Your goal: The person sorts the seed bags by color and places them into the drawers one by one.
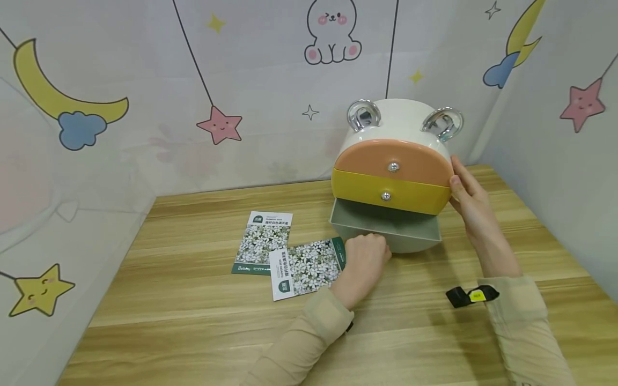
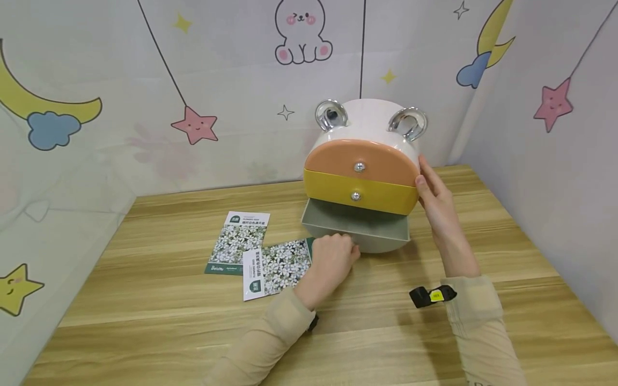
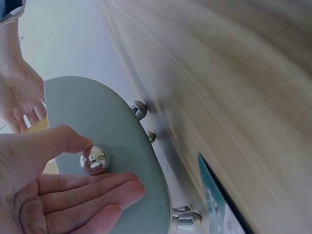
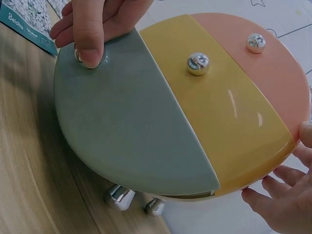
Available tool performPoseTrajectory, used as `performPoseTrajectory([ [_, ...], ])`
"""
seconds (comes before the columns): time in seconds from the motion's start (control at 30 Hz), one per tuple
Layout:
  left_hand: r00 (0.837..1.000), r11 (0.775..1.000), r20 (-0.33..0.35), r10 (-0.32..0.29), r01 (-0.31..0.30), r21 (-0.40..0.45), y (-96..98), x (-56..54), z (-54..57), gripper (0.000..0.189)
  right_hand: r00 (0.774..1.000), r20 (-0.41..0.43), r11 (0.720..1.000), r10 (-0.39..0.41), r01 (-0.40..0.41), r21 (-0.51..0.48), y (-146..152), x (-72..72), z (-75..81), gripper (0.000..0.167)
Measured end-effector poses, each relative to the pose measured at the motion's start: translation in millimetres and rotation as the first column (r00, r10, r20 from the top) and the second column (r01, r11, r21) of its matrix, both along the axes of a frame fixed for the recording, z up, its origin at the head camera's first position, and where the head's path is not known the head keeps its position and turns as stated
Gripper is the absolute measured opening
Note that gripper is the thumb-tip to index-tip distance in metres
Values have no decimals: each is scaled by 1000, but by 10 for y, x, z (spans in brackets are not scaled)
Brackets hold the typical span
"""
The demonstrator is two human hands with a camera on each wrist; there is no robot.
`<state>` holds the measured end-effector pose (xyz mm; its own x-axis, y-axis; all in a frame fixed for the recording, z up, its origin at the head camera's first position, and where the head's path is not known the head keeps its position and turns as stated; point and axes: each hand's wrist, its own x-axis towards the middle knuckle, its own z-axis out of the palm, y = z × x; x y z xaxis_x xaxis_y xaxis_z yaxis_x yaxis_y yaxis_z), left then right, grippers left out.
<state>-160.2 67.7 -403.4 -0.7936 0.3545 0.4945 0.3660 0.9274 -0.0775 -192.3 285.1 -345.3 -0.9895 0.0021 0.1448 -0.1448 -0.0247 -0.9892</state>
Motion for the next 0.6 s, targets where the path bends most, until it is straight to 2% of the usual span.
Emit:
performPoseTrajectory([
  [0.2,1000,1000,18,-20,20,0,-43,52,32,47,1000,3,1000,-3,3,-5,-4,3,0,59],
  [0.6,998,999,35,-44,44,2,-114,117,23,48,1000,2,1000,-10,10,3,-3,0,-5,59],
])
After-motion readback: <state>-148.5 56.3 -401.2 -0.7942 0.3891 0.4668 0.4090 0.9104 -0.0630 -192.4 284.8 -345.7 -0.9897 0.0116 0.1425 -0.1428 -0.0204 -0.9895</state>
